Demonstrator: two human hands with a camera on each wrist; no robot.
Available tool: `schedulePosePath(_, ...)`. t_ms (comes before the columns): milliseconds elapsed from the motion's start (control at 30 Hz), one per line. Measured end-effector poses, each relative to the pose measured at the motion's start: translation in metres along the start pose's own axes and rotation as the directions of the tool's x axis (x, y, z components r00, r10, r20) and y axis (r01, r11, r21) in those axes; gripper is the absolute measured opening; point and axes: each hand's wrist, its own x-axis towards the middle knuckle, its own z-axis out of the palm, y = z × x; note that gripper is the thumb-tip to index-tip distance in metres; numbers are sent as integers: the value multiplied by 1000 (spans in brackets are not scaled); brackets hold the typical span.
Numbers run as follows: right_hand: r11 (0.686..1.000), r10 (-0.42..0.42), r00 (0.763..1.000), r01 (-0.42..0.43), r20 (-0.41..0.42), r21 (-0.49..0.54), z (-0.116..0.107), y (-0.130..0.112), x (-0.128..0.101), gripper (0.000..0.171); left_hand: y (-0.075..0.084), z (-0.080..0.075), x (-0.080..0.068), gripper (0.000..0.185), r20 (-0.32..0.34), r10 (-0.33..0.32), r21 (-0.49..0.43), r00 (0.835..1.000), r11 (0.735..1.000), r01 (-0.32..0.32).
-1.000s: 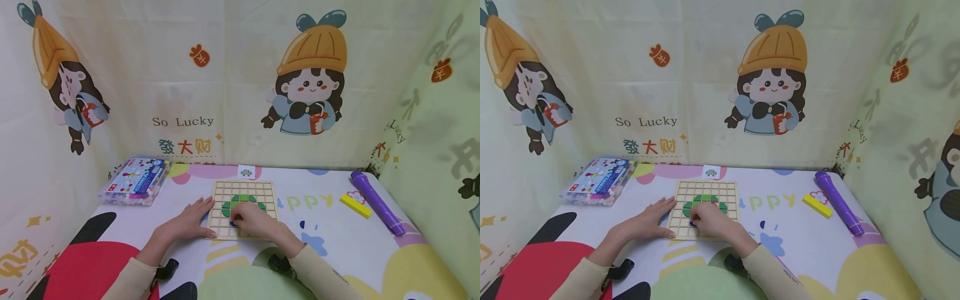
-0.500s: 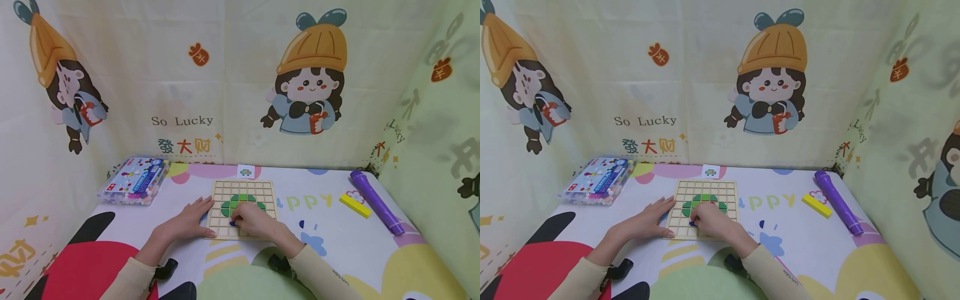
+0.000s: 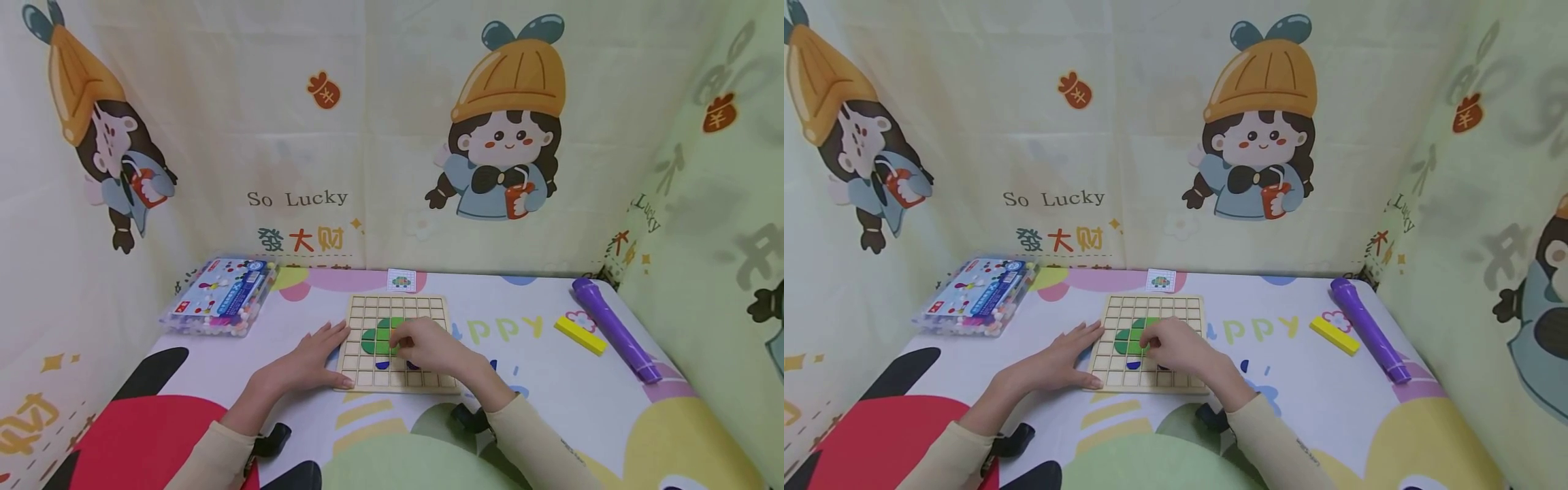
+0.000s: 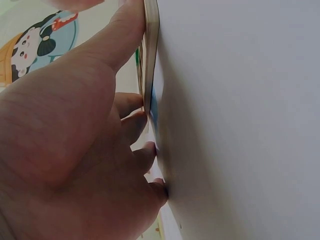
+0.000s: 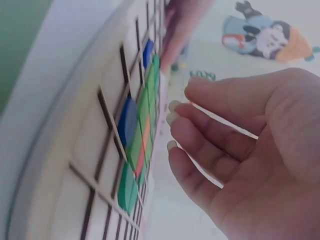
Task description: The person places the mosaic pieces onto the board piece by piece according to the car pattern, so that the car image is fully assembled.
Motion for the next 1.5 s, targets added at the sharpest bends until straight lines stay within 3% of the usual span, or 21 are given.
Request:
schedulePosePath(367, 991, 39, 999, -39, 3, 132, -26, 20, -22, 19, 0, 1, -1, 109, 1, 2, -15, 1000, 1000, -2)
schedulePosePath(800, 984, 164, 986, -163, -9, 73, -47, 70, -69, 21, 1, -1, -4, 109, -7, -3, -6, 1000, 1000, 3)
schedulePosePath(1000, 984, 178, 984, -177, -25, 34, -53, 88, -85, 20, 1, 0, -4, 110, -4, -6, -15, 1000, 1000, 6)
schedulePosePath(1200, 988, 153, 987, -153, -38, 0, -57, 98, -97, 21, 1, 0, -4, 109, -9, -3, -14, 1000, 1000, 3)
schedulePosePath(1500, 973, 232, 973, -232, -9, 5, -53, 105, -107, 19, 2, 1, -4, 109, -11, -8, -12, 1000, 1000, 8)
